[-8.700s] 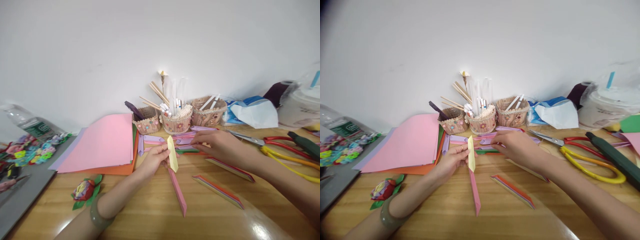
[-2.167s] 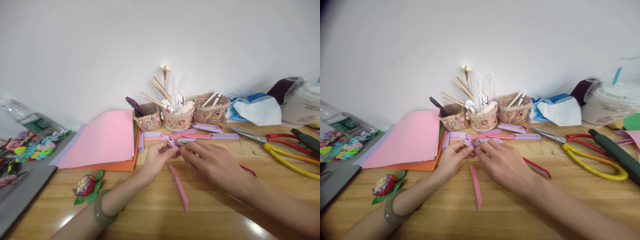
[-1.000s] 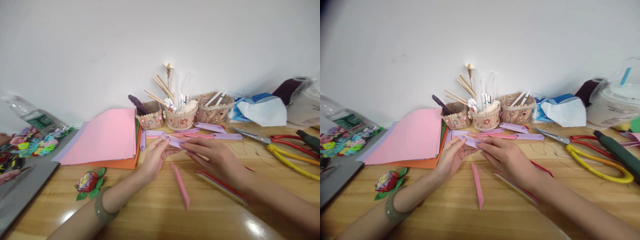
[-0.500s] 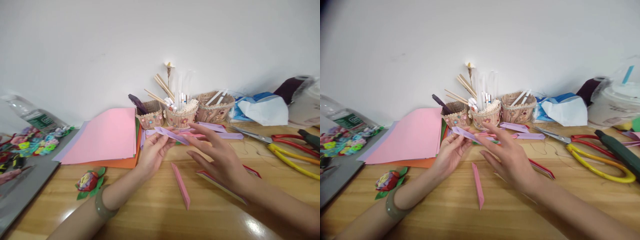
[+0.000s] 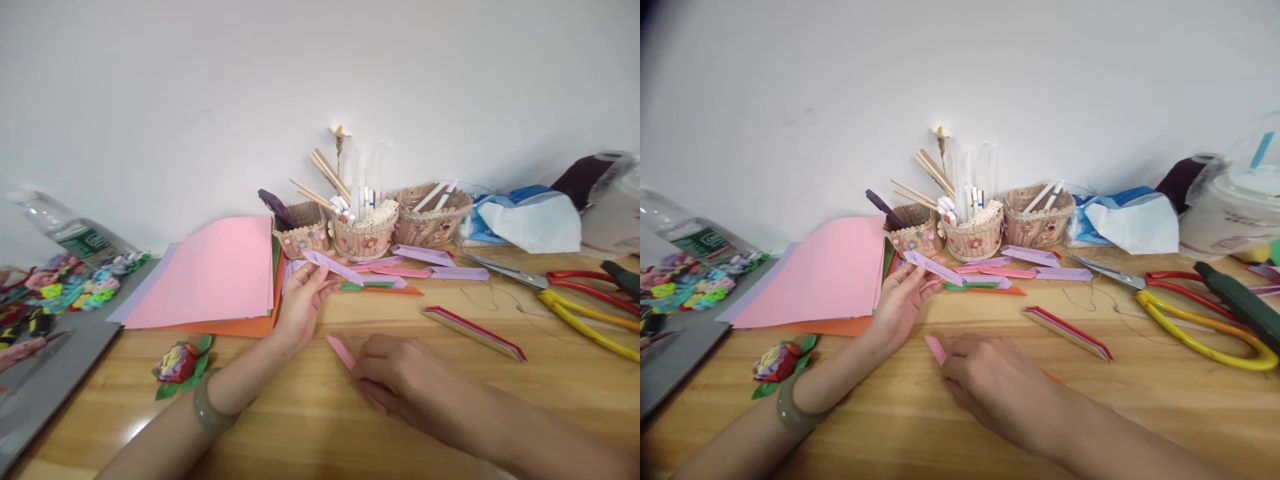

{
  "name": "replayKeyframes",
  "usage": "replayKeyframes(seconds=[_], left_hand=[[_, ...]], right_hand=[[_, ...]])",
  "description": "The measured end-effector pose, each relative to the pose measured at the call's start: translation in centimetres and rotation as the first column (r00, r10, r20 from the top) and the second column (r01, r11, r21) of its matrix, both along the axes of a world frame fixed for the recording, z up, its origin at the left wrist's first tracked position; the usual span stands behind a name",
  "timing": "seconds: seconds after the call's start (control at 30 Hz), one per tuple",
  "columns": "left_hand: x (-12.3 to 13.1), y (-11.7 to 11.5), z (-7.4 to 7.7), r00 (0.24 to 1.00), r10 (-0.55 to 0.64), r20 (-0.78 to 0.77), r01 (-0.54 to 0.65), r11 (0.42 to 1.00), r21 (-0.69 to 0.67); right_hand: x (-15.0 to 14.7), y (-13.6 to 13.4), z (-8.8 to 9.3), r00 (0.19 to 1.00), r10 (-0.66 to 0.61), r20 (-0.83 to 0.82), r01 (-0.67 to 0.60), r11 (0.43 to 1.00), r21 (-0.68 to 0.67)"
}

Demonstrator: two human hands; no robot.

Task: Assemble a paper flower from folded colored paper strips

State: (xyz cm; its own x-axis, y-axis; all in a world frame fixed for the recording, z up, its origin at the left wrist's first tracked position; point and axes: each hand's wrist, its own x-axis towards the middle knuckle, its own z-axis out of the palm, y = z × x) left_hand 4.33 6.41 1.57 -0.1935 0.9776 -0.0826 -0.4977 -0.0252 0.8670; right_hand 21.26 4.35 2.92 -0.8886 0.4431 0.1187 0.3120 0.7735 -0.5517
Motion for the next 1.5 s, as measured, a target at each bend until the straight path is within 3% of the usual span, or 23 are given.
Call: replayKeyframes(seconds=[0.17,0.23,0.3,0.43,0.57,0.7,0.8,0.9,1.07,1.23,1.5], left_hand=[[-0.1,0.1,-0.4,0.997,0.034,-0.071,-0.033,0.999,0.008],[0.1,0.0,-0.5,0.996,-0.001,-0.089,0.001,1.0,-0.002],[0.4,-0.3,-0.5,0.99,-0.088,-0.113,0.084,0.996,-0.033],[0.9,-0.9,-0.8,0.96,-0.23,-0.157,0.225,0.973,-0.049],[1.1,-1.0,-1.1,0.939,-0.282,-0.197,0.284,0.959,-0.018],[1.0,-1.0,-1.3,0.925,-0.312,-0.215,0.315,0.949,-0.02],[1.0,-0.9,-1.2,0.919,-0.331,-0.215,0.335,0.942,-0.023],[1.1,-0.9,-1.2,0.918,-0.328,-0.221,0.332,0.943,-0.022],[1.2,-0.8,-1.1,0.916,-0.312,-0.252,0.323,0.946,0.003],[1.3,-1.0,-0.7,0.88,-0.275,-0.388,0.3,0.954,0.005],[1.5,-1.1,0.0,0.831,-0.31,-0.462,0.331,0.943,-0.037]], right_hand=[[1.1,1.9,3.5,0.97,-0.149,-0.189,0.116,0.977,-0.176],[1.5,2.9,4.4,0.884,-0.311,-0.349,0.262,0.948,-0.18],[1.8,3.7,4.5,0.82,-0.381,-0.428,0.354,0.924,-0.144],[1.6,4.1,2.8,0.861,-0.401,-0.314,0.427,0.904,0.017],[1.0,3.9,1.0,0.911,-0.317,-0.264,0.38,0.895,0.233],[0.7,3.6,0.2,0.921,-0.264,-0.287,0.347,0.89,0.294],[0.7,3.5,0.1,0.928,-0.255,-0.27,0.318,0.921,0.224],[0.8,3.6,0.5,0.929,-0.288,-0.232,0.301,0.953,0.023],[0.7,3.8,1.0,0.939,-0.282,-0.197,0.244,0.95,-0.197],[0.8,3.8,1.0,0.972,-0.187,-0.14,0.159,0.969,-0.188],[1.3,4.1,1.0,0.996,-0.09,-0.017,0.087,0.988,-0.124]])
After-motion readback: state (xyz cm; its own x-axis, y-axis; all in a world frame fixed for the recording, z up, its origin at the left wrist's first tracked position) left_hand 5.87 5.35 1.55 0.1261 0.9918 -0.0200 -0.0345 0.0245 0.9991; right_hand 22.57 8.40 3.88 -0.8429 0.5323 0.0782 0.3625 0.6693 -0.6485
